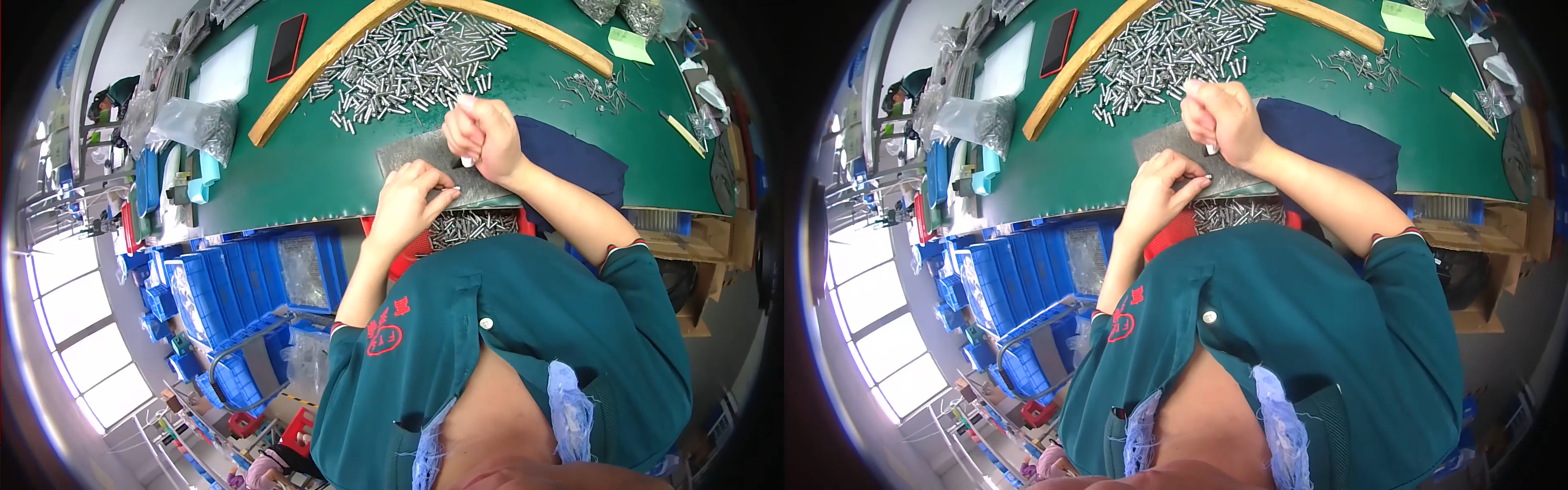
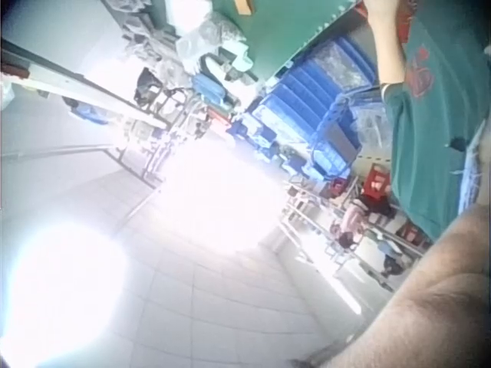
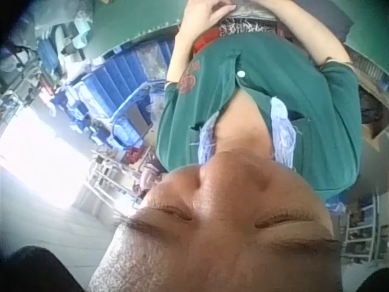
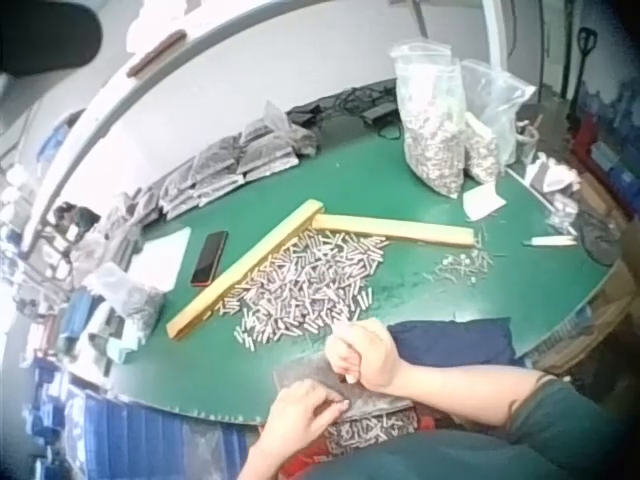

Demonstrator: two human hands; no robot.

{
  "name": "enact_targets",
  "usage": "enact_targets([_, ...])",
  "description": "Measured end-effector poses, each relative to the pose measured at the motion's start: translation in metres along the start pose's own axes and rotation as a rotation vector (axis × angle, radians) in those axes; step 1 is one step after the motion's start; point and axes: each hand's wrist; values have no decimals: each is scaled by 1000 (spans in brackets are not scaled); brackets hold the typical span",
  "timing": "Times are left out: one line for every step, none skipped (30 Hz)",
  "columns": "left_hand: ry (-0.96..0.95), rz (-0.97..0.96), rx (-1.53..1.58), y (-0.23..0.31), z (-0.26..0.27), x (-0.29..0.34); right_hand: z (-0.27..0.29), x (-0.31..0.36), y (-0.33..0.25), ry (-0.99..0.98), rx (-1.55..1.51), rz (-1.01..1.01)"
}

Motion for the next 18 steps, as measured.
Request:
enact_targets([-1, -2, -2, 1, 5, -2, 1, -3, -1, 56, -64, -23])
enact_targets([66, 31, 25, 0, 10, -8, 6, -5, -1, 66, -196, -58])
enact_targets([141, 67, 51, -4, 15, -14, 8, -7, -2, 61, -195, -57])
enact_targets([257, 62, -20, -15, 16, -22, 9, -9, -5, 89, -277, -84])
enact_targets([307, 162, -53, -22, 19, -30, 9, -11, -7, 117, -360, -112])
enact_targets([337, 169, -151, -31, 20, -38, 10, -11, -9, 147, -357, -118])
enact_targets([367, 176, -249, -37, 20, -44, 12, -12, -10, 145, -355, -115])
enact_targets([371, 173, -250, -41, 18, -46, 13, -13, -9, 123, -399, -135])
enact_targets([379, 195, -321, -42, 16, -50, 15, -13, -8, 106, -443, -154])
enact_targets([388, 218, -392, -43, 15, -52, 15, -13, -7, 94, -429, -149])
enact_targets([390, 216, -392, -45, 14, -52, 14, -12, -7, 93, -427, -146])
enact_targets([397, 225, -402, -47, 12, -52, 12, -11, -6, 73, -355, -138])
enact_targets([404, 234, -412, -49, 11, -52, 10, -10, -6, 53, -284, -130])
enact_targets([415, 219, -359, -51, 12, -50, 8, -8, -5, 44, -250, -124])
enact_targets([414, 220, -358, -48, 12, -49, 5, -6, -4, 45, -250, -125])
enact_targets([418, 216, -312, -44, 13, -46, 2, -5, -4, 24, -134, -87])
enact_targets([421, 213, -266, -39, 14, -42, 1, -4, -3, 3, -18, -49])
enact_targets([357, 218, -165, -26, 16, -38, 2, -3, -3, 1, -29, -45])
Point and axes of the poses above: each hand's wrist, its own x-axis away from the middle knuckle, its own z-axis out of the back of the hand, y = z × x, and after that the axes turned 5 degrees about x, right-handed
